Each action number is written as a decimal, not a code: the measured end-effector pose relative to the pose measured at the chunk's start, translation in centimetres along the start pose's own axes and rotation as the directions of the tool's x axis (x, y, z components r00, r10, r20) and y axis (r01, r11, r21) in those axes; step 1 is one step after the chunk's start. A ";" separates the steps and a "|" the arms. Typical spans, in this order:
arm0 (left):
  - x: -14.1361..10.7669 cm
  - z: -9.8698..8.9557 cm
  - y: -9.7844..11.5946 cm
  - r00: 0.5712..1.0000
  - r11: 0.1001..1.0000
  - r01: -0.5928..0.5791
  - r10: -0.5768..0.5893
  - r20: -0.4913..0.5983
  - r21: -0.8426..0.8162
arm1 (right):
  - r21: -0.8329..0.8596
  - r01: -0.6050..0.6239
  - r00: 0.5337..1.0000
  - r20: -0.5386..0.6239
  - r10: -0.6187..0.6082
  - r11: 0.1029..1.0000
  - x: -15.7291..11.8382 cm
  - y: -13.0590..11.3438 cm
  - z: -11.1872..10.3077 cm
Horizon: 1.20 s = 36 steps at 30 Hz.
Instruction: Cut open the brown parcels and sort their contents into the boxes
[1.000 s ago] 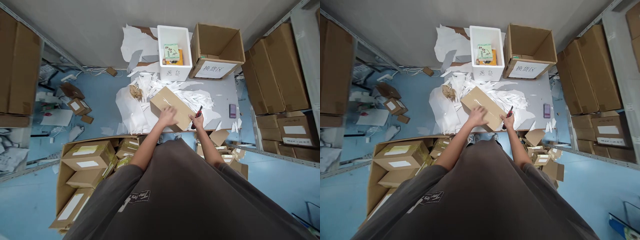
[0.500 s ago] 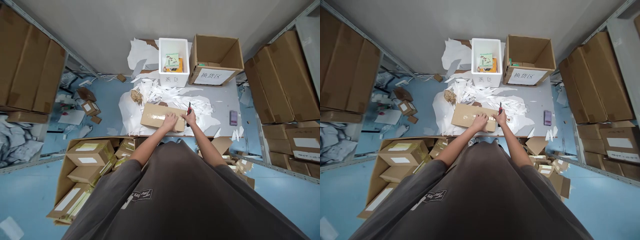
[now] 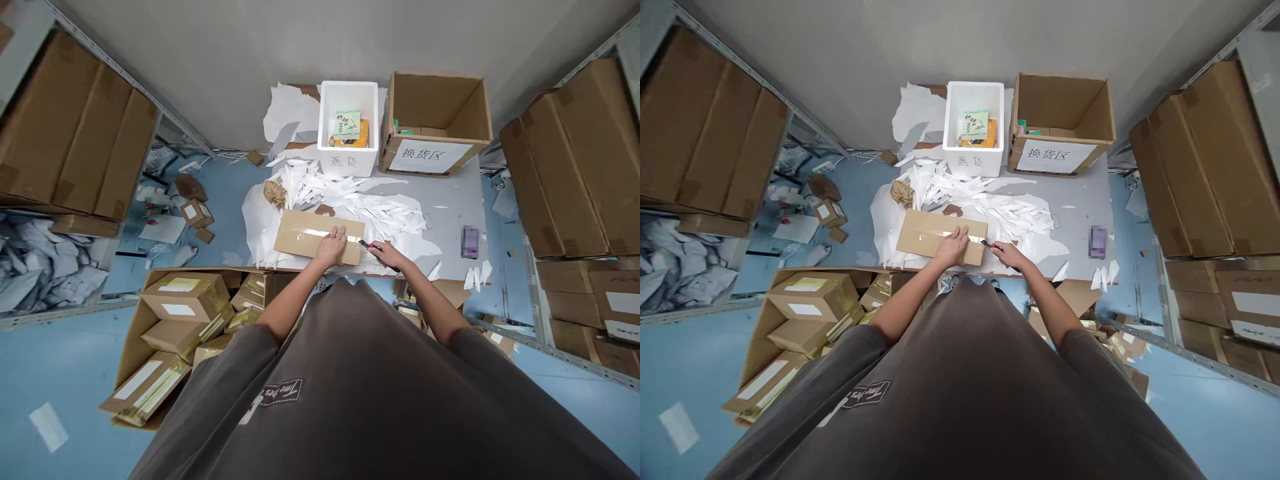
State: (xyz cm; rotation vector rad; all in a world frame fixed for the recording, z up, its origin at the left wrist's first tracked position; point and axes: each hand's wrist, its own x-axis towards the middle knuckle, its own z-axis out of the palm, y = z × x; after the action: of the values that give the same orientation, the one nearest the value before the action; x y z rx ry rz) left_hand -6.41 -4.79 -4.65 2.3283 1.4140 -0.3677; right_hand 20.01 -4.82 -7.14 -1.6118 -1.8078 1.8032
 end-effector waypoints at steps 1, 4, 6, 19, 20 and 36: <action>0.0 0.0 0.0 1.000 1.000 0.002 -0.002 -0.004 0.010 | 0.041 -0.001 1.000 0.023 0.000 0.999 0.3 0.2 0.1; 0.0 -0.1 0.2 1.000 0.999 0.015 -0.015 -0.002 0.030 | 0.138 -0.047 0.992 0.122 0.030 0.989 0.6 0.7 0.8; 0.1 -0.1 0.3 1.000 0.999 0.029 -0.029 0.010 0.030 | 0.202 -0.074 0.987 0.154 0.043 0.976 0.1 1.1 1.5; 4.4 -0.4 -4.3 0.990 0.988 0.130 -0.134 -0.041 -0.087 | 0.168 -0.065 0.981 -0.169 0.094 0.984 -2.8 2.5 2.1; 4.7 -0.2 -4.5 0.989 0.988 0.131 -0.136 -0.050 -0.087 | 0.107 -0.058 0.980 -0.185 0.077 0.993 -2.7 2.2 2.0; 3.5 3.5 -5.2 0.935 0.999 -0.033 0.018 -0.354 -0.038 | -0.637 -0.150 0.935 -0.340 -0.101 0.756 -0.8 -0.6 3.1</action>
State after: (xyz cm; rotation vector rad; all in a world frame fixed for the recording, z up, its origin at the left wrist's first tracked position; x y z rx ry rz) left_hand -9.55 -1.48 -10.20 2.4622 1.5283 0.0987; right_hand 17.78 -7.24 -7.06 -2.0062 -2.3690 0.7849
